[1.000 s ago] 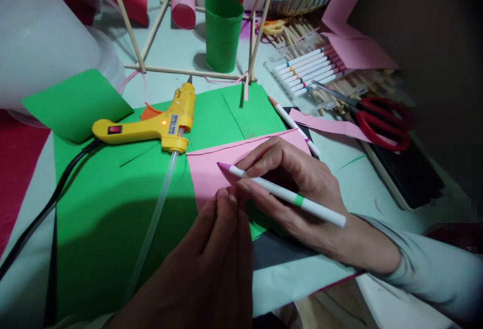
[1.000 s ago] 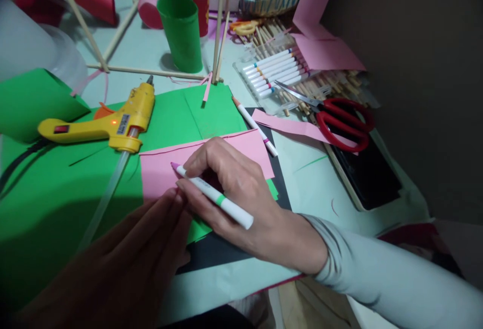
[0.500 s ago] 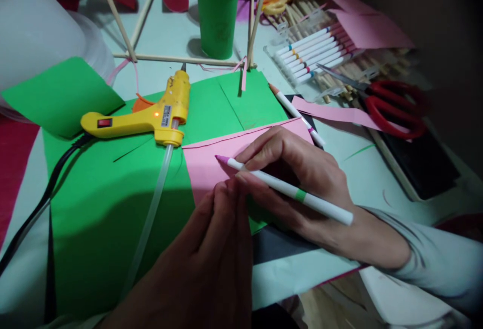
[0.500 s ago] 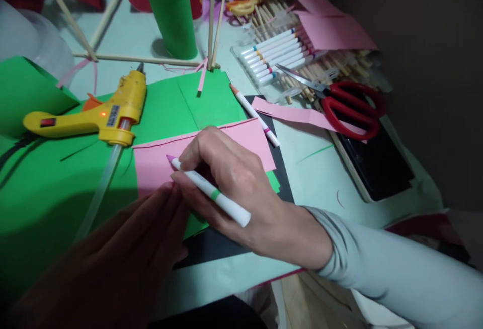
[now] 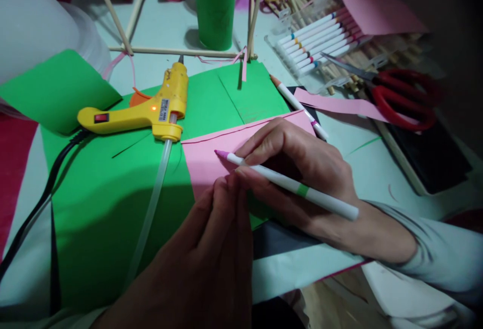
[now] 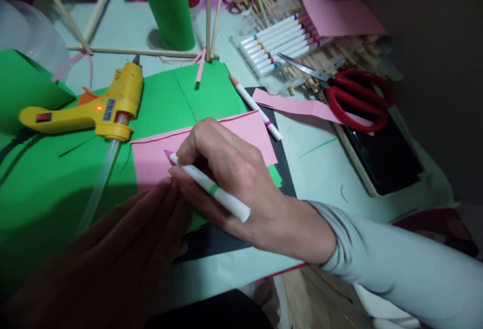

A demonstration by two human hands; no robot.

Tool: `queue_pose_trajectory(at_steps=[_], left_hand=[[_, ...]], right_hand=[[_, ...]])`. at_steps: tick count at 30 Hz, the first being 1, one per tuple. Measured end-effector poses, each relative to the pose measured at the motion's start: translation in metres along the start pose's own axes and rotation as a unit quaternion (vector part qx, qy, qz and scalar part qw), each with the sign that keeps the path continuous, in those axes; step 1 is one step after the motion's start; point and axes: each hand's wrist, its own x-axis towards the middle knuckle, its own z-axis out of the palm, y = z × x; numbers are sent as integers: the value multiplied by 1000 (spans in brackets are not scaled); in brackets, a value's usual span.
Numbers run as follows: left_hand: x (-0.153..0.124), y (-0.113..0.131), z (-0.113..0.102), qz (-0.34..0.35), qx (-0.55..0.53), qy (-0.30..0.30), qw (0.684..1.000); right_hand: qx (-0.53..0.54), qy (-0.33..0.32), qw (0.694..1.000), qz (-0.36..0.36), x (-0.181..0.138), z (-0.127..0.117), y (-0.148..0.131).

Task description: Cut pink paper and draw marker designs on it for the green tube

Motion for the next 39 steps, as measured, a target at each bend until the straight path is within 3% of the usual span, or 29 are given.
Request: queue_pose_trajectory(at_steps=[5,24,31,39], left_hand=[[0,2,1,4,13,-16,1000],[-2,0,-1,9,0,-4,1000],[-5,0,5,-2,-18,1,1000],[-11,2,5,-27,-40,31,998]], right_hand=[[35,-12,999,8,1,0,0],[-21,25,999,4,-5,-3,4],[-21,-19,998,-49,-4,-5,0],[-62,-10,995,-76,-4,-8,3]])
